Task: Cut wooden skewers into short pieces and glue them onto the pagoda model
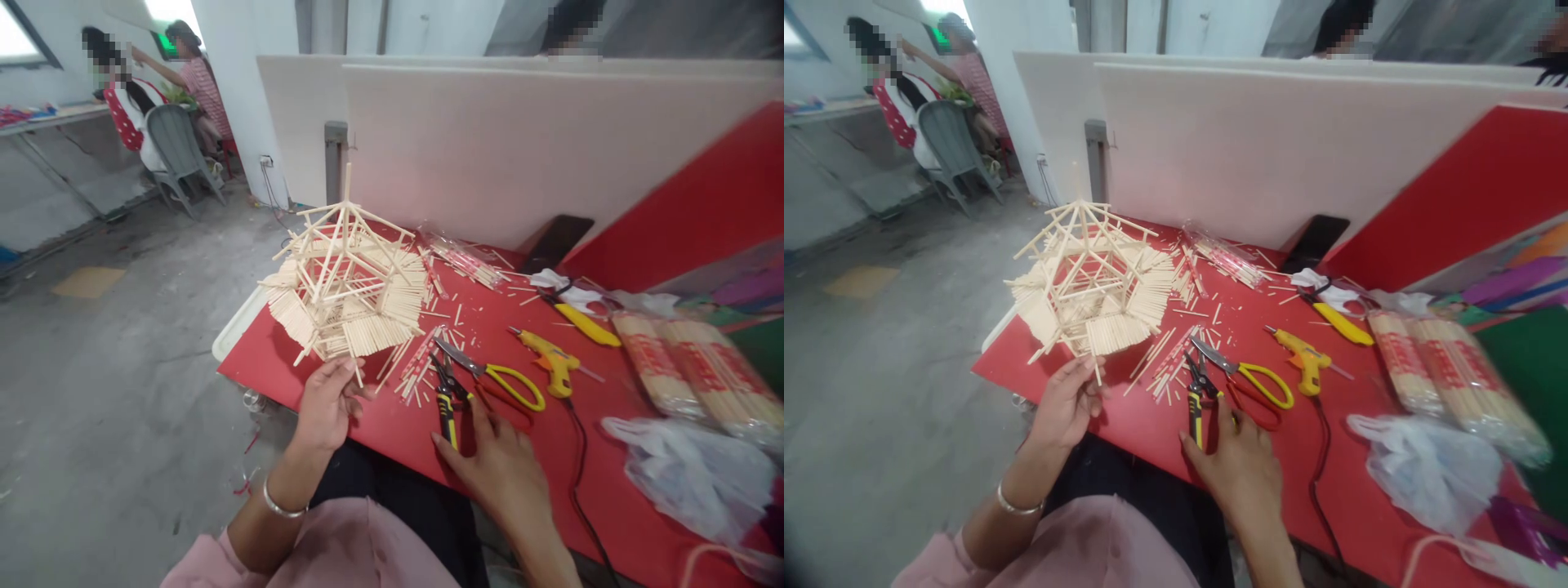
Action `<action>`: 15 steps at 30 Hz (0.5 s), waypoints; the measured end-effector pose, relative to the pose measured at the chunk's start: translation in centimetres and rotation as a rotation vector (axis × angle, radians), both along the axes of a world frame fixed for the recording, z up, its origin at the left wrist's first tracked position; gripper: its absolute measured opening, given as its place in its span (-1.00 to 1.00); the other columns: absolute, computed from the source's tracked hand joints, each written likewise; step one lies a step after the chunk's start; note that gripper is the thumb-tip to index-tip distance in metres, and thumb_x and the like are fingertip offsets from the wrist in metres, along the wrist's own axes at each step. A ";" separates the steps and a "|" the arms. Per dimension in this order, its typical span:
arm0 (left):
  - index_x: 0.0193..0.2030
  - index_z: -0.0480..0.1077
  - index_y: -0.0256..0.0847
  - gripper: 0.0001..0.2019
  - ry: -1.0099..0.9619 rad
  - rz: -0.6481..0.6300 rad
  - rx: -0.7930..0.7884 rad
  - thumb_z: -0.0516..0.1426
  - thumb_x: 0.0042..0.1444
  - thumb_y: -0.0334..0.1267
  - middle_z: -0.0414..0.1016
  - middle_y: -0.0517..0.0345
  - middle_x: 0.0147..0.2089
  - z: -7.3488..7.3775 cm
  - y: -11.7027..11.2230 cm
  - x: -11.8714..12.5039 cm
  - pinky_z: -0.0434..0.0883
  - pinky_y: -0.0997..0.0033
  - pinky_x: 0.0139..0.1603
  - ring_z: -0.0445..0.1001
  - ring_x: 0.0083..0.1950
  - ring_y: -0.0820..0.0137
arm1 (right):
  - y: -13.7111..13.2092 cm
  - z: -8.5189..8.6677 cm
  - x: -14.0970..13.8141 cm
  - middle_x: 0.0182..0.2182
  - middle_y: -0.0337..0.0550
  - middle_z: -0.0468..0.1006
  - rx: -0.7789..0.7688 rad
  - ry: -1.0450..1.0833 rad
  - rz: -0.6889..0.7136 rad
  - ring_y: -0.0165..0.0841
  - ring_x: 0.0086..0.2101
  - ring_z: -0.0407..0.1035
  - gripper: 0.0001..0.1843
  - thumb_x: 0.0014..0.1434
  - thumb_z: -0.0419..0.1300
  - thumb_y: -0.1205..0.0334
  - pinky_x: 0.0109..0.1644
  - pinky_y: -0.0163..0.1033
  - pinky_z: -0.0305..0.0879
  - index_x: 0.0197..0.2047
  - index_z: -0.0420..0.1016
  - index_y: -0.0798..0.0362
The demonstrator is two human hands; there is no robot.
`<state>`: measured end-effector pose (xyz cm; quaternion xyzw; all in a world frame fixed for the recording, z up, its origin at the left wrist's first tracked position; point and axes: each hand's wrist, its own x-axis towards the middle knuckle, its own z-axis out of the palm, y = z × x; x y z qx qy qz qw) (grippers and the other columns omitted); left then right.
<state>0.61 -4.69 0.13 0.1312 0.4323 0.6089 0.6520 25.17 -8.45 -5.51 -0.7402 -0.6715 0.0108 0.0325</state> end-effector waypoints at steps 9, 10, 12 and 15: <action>-0.31 0.50 -0.37 -0.59 -0.005 -0.030 0.015 0.42 -0.21 -0.10 0.44 0.22 -0.64 0.4 -0.2 0.0 0.33 0.62 -0.74 0.43 -0.67 0.47 | -0.9 1.1 1.8 -0.03 -0.02 0.57 -0.162 1.260 -0.298 -0.03 -0.03 0.44 -0.35 -0.15 0.34 -0.12 0.08 0.05 0.34 0.02 0.51 -0.01; -0.31 0.50 -0.37 -0.59 -0.004 -0.026 0.012 0.42 -0.22 -0.10 0.44 0.22 -0.64 0.4 -0.2 0.0 0.32 0.61 -0.74 0.44 -0.67 0.47 | -1.2 1.2 1.8 -0.04 -0.04 0.57 -0.192 1.514 -0.323 -0.07 -0.07 0.45 -0.39 -0.15 0.34 -0.15 0.02 0.02 0.38 -0.04 0.53 -0.04; -0.32 0.50 -0.36 -0.59 -0.002 -0.018 0.006 0.42 -0.22 -0.10 0.44 0.23 -0.64 0.4 -0.2 0.0 0.32 0.61 -0.75 0.44 -0.67 0.47 | -1.7 1.4 1.4 -0.06 -0.04 0.56 -0.249 1.993 -0.320 -0.13 -0.12 0.45 -0.37 -0.17 0.32 -0.25 -0.08 -0.04 0.42 -0.08 0.54 -0.06; -0.32 0.50 -0.36 -0.59 -0.005 -0.003 -0.001 0.43 -0.24 -0.11 0.44 0.24 -0.63 0.4 -0.2 0.1 0.32 0.61 -0.75 0.43 -0.67 0.47 | -1.9 1.9 -0.1 -0.05 -0.07 0.51 -0.377 2.424 -0.270 -0.24 -0.13 0.41 -0.20 -0.22 0.35 -0.26 -0.10 -0.15 0.44 0.09 0.45 -0.08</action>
